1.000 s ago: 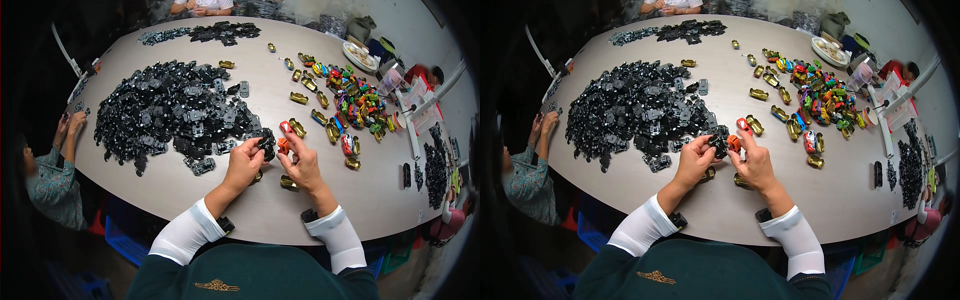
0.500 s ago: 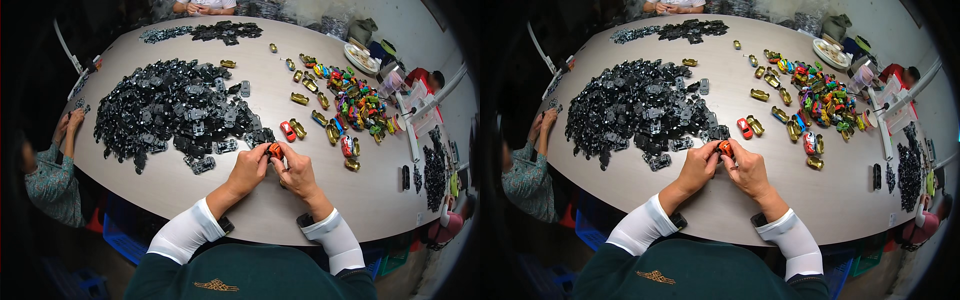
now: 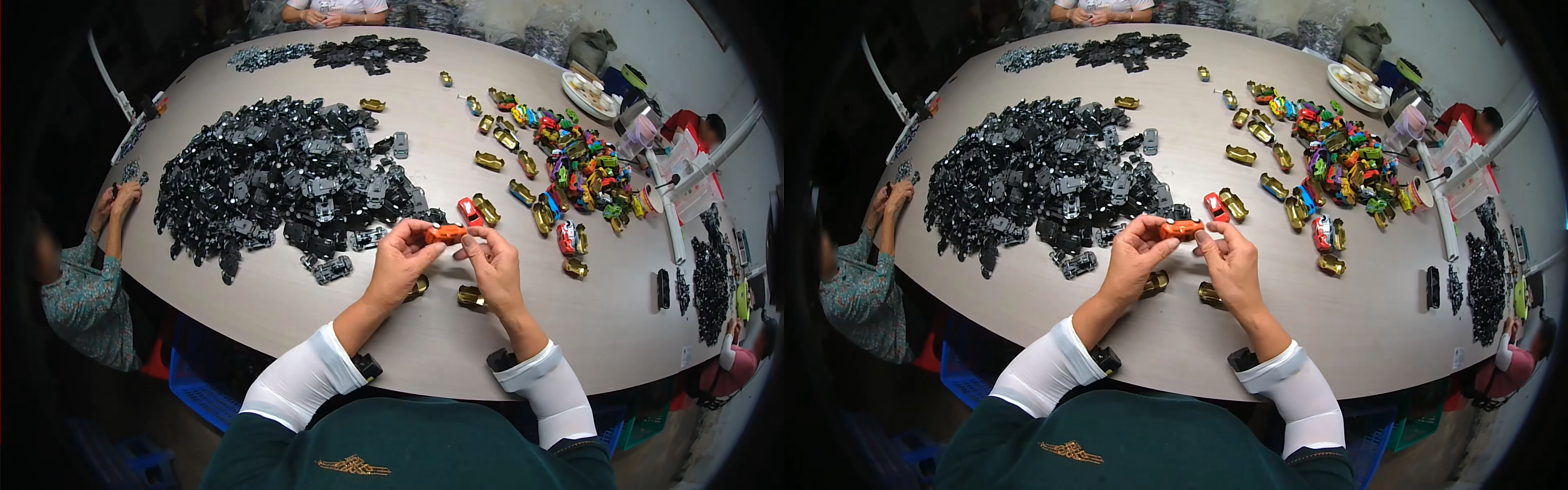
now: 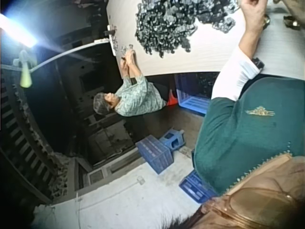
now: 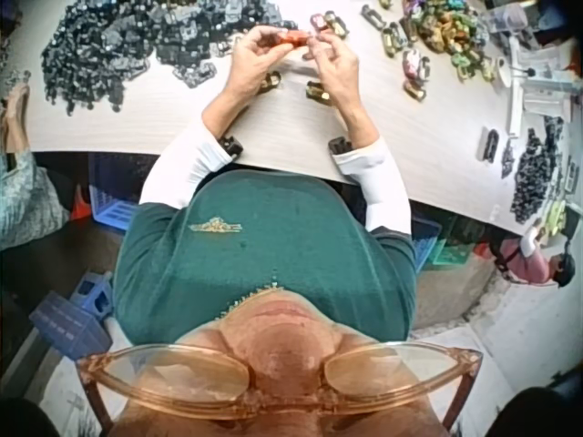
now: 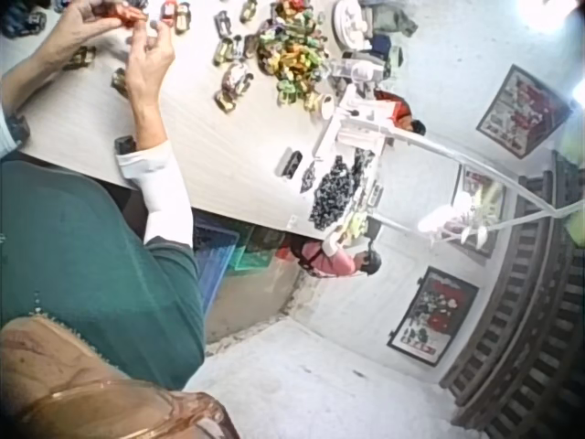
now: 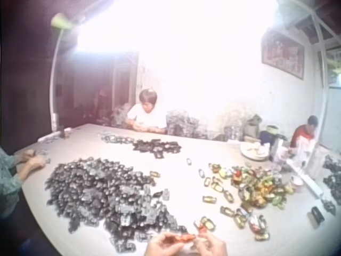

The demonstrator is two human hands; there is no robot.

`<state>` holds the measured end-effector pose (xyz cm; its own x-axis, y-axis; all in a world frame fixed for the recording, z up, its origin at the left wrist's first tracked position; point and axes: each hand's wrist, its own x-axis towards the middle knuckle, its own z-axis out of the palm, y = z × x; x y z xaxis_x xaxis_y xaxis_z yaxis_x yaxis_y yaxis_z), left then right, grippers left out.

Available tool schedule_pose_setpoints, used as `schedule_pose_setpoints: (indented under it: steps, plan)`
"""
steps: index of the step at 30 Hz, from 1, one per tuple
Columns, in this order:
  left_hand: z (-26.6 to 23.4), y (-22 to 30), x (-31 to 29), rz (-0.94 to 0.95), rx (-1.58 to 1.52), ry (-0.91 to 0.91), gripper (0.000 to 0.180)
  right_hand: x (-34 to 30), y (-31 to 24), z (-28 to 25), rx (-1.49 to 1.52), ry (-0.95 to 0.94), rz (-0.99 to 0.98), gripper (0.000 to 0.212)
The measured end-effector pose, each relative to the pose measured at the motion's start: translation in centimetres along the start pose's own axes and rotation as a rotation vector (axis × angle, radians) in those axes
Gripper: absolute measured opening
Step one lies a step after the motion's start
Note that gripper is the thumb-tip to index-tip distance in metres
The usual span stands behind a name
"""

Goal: The person assembles small toy cars by hand at a table. They pick up a black chassis and a colored car body, fit the body onto the chassis, and place the completed toy car on the table. This process is repeated with different colored bodies throughout the clip.

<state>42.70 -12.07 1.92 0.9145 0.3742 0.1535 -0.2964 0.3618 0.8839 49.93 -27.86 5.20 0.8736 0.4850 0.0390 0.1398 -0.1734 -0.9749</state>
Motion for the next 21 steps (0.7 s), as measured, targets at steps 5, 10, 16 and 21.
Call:
schedule_pose_setpoints:
  steps: [5,10,16,21]
  plan:
    - [0.0,-0.3,-0.4,-0.117,0.167,-0.197,0.023,0.3,1.5,0.7,0.246,0.097,-0.176,0.035]
    - [0.1,1.7,-0.2,-0.228,0.167,-0.144,0.031,-0.8,-0.5,0.7,-0.199,0.032,-0.359,0.04]
    - [-0.6,1.5,-0.1,-0.29,0.072,-0.18,0.036,-0.9,-0.3,0.7,-0.316,0.025,-0.487,0.043]
    - [-0.3,1.5,-0.2,-0.229,0.143,-0.177,0.036,-0.5,-0.1,0.7,-0.357,0.035,-0.662,0.043]
